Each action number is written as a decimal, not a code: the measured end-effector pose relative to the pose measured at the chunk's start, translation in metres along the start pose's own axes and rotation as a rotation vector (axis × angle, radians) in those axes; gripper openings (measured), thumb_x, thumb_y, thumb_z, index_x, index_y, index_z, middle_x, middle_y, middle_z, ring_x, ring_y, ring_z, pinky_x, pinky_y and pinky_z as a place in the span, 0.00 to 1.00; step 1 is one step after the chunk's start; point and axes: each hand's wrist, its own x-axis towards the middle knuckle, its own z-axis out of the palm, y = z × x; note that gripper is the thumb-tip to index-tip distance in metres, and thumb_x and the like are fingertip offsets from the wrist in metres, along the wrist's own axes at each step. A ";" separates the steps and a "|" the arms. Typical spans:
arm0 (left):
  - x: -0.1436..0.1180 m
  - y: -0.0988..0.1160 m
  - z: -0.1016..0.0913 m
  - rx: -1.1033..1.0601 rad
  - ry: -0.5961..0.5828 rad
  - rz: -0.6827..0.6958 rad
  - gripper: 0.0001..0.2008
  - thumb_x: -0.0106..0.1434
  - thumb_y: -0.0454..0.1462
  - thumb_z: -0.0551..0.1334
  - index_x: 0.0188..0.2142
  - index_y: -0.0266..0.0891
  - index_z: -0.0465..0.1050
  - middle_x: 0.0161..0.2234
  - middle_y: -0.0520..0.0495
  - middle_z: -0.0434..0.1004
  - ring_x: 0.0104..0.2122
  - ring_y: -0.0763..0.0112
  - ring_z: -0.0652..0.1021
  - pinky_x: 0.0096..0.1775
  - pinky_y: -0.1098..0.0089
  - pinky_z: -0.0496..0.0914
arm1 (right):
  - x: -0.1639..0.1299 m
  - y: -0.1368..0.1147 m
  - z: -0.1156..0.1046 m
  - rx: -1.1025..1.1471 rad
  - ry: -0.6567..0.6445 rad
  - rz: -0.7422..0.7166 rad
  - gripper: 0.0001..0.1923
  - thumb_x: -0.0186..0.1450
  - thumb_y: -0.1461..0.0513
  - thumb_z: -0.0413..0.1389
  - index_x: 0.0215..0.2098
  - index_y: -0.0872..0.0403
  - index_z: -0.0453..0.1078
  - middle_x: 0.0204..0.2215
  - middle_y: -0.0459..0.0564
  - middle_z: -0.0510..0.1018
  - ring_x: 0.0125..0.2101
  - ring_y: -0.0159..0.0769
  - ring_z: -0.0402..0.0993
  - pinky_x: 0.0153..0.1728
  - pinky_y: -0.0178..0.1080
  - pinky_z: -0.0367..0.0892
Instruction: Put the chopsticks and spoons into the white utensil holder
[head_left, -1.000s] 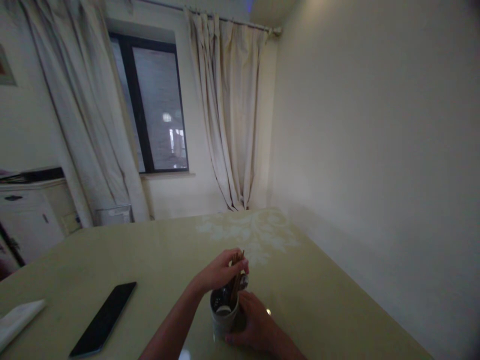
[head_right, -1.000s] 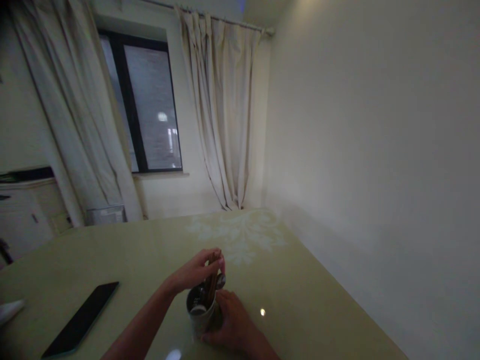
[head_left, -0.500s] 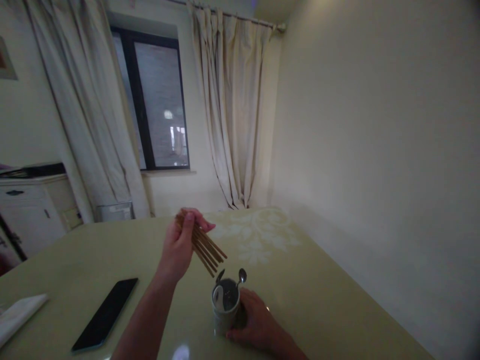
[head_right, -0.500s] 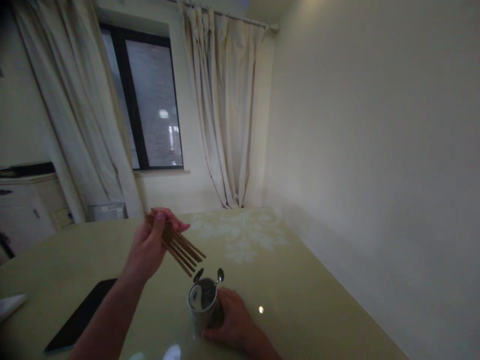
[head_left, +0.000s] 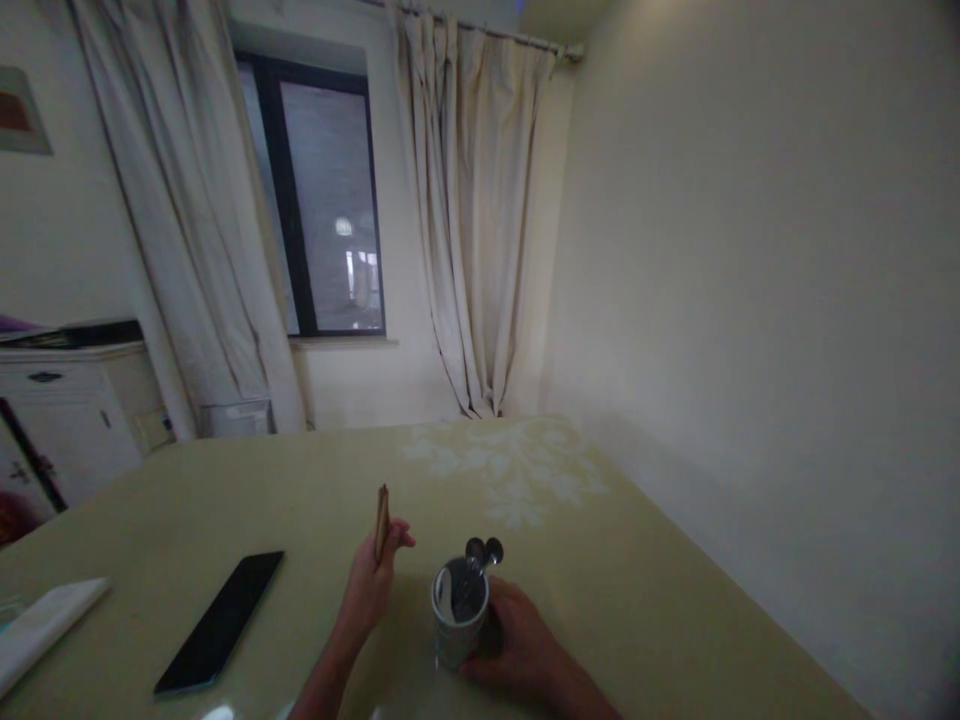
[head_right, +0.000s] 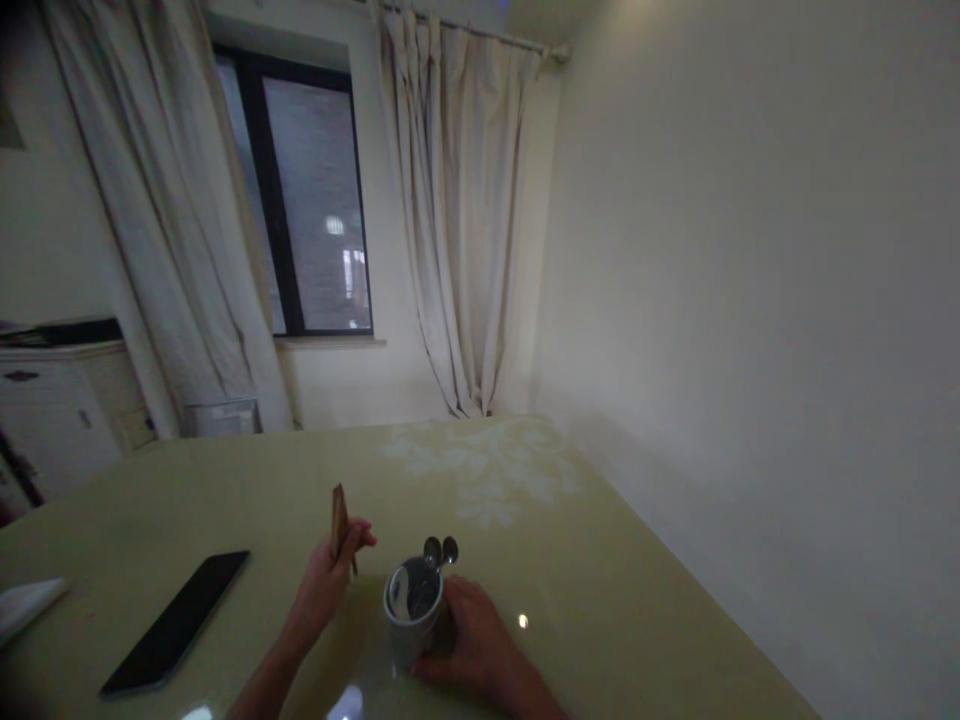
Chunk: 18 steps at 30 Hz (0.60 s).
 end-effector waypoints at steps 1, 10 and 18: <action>-0.002 -0.010 0.004 0.056 -0.020 -0.001 0.30 0.67 0.63 0.52 0.41 0.42 0.76 0.34 0.42 0.87 0.41 0.52 0.87 0.49 0.54 0.79 | 0.000 -0.001 -0.001 0.003 -0.002 -0.003 0.43 0.47 0.55 0.76 0.61 0.48 0.75 0.60 0.56 0.79 0.59 0.60 0.73 0.63 0.53 0.62; -0.002 -0.037 0.004 0.961 -0.251 0.043 0.29 0.66 0.24 0.47 0.61 0.42 0.72 0.66 0.41 0.74 0.65 0.61 0.75 0.66 0.58 0.63 | -0.002 -0.001 -0.001 0.016 0.013 0.028 0.49 0.44 0.55 0.77 0.64 0.46 0.73 0.62 0.55 0.77 0.60 0.60 0.72 0.64 0.53 0.62; 0.016 -0.055 0.000 0.919 -0.431 0.027 0.33 0.69 0.49 0.59 0.70 0.38 0.64 0.73 0.37 0.62 0.73 0.54 0.62 0.72 0.52 0.53 | -0.002 0.000 -0.001 0.013 0.000 -0.003 0.47 0.46 0.54 0.77 0.64 0.45 0.73 0.62 0.55 0.78 0.60 0.60 0.73 0.63 0.52 0.63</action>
